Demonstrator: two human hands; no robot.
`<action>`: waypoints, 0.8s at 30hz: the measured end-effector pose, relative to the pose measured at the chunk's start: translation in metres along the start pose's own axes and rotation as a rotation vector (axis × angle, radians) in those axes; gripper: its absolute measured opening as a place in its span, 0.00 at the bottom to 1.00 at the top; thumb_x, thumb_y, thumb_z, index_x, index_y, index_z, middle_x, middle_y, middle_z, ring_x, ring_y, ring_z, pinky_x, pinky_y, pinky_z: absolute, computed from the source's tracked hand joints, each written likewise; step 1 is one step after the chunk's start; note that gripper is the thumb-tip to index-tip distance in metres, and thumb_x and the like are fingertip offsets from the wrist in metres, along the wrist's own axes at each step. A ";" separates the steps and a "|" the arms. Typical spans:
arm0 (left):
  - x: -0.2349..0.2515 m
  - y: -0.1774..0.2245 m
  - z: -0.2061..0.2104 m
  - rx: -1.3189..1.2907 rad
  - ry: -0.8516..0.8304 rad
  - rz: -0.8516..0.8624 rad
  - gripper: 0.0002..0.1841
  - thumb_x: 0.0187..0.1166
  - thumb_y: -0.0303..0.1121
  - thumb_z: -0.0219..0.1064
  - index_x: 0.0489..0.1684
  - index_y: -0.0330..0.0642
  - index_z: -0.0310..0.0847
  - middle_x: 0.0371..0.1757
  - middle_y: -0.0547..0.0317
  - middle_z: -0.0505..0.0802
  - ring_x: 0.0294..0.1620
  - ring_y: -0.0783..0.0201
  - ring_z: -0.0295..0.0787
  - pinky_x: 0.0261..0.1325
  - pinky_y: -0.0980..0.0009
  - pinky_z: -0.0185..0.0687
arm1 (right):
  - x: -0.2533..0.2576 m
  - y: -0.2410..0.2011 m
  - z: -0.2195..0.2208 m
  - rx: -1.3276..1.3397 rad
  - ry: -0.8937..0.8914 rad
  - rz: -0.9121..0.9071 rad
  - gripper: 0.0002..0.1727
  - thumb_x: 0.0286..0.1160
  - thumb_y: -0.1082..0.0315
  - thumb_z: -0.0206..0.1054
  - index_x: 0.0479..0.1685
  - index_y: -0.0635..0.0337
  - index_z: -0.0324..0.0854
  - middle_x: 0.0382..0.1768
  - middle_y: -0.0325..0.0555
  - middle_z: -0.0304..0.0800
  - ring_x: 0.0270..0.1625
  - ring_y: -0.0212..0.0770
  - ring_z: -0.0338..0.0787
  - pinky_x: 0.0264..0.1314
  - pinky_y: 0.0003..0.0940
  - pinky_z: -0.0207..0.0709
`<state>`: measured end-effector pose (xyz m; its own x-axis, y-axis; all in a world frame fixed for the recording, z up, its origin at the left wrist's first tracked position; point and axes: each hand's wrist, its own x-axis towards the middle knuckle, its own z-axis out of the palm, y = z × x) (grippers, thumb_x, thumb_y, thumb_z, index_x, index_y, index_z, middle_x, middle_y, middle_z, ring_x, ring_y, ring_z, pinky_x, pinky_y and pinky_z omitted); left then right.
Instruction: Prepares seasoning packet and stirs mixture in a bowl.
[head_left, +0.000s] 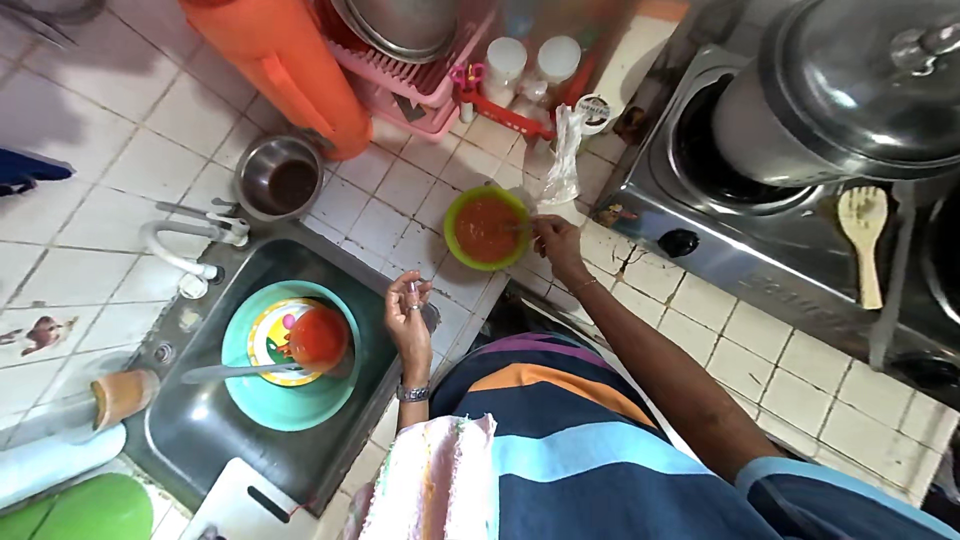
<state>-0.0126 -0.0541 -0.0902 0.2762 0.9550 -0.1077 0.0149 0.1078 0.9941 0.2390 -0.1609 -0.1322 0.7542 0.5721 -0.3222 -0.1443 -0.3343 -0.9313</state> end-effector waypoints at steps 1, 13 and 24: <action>0.000 0.000 0.001 0.003 -0.007 -0.001 0.15 0.88 0.25 0.50 0.64 0.28 0.75 0.54 0.52 0.90 0.51 0.64 0.92 0.57 0.66 0.90 | -0.004 -0.003 0.002 -0.013 -0.048 0.035 0.15 0.92 0.62 0.56 0.61 0.64 0.81 0.30 0.41 0.85 0.18 0.26 0.73 0.21 0.22 0.70; 0.000 -0.001 0.002 -0.003 -0.010 -0.011 0.15 0.88 0.26 0.50 0.64 0.29 0.75 0.54 0.53 0.89 0.51 0.65 0.91 0.58 0.66 0.90 | -0.024 -0.055 -0.023 -0.032 -0.052 -0.318 0.15 0.94 0.63 0.52 0.58 0.59 0.82 0.27 0.40 0.88 0.13 0.25 0.73 0.15 0.18 0.68; 0.000 -0.002 0.001 -0.007 -0.024 0.012 0.15 0.88 0.26 0.50 0.64 0.29 0.76 0.56 0.51 0.90 0.51 0.64 0.92 0.59 0.65 0.90 | -0.001 -0.004 -0.002 -0.284 0.027 -0.416 0.17 0.94 0.63 0.51 0.62 0.62 0.83 0.40 0.51 0.90 0.22 0.37 0.82 0.24 0.32 0.78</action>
<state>-0.0120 -0.0542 -0.0919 0.2996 0.9493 -0.0957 0.0047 0.0988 0.9951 0.2400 -0.1611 -0.1277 0.7276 0.6820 0.0745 0.3492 -0.2747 -0.8959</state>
